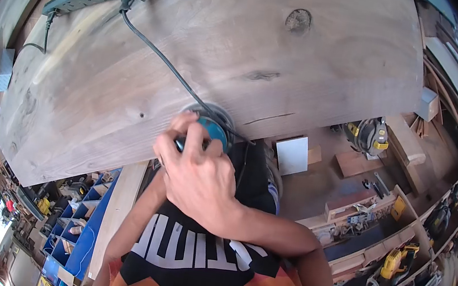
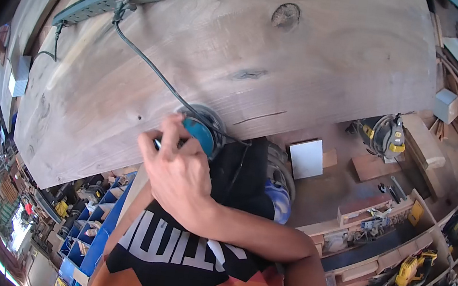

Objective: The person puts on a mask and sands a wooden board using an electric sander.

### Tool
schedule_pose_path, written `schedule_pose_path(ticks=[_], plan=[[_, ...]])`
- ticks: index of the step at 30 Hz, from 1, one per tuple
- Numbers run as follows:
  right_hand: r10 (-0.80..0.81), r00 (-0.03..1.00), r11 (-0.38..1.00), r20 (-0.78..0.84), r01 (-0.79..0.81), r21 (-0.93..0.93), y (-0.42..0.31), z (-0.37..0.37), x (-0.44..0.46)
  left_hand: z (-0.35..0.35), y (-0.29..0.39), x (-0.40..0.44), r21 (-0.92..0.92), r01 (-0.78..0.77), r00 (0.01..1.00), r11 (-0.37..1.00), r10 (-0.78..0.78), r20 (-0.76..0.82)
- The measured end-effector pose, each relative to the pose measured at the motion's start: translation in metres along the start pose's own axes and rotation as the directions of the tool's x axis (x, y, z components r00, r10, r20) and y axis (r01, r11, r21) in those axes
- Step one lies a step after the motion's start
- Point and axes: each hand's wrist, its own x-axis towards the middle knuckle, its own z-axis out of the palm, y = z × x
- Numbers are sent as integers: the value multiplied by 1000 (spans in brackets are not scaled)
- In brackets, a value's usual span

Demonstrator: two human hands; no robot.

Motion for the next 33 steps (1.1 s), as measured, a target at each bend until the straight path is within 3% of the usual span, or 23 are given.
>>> schedule_pose_path(ticks=[3,7,8,9,12,14,19,24,30,33], plan=[[33,999,999,38,-33,13,2,-1,-8,5,0,4,-9,-58,998,998,57,-30],[165,986,981,34,-167,98,16,-20,-1,13,5,39,-252,-168,985,953,155,-72],[196,980,975,19,-197,103,22,-24,-2,18,13,47,-194,-202,979,960,196,-50],[223,975,970,16,-224,99,28,-26,-4,26,20,53,-250,-222,974,942,202,-103],[272,960,958,73,-277,77,40,-31,-24,39,26,52,-263,-322,946,909,317,-62],[295,955,950,24,-296,97,48,-31,-31,46,33,52,-284,-356,933,891,358,-45],[313,948,947,-49,-308,87,62,-36,-19,50,43,73,-264,-353,934,898,357,-34],[329,941,936,79,-336,103,58,-42,-31,57,39,57,-252,-344,935,904,355,-4],[272,962,954,-30,-265,137,77,-45,-13,61,46,79,-257,-348,936,902,348,-49],[312,946,941,84,-320,110,75,-53,-21,69,49,67,-313,-322,944,893,328,-36]])
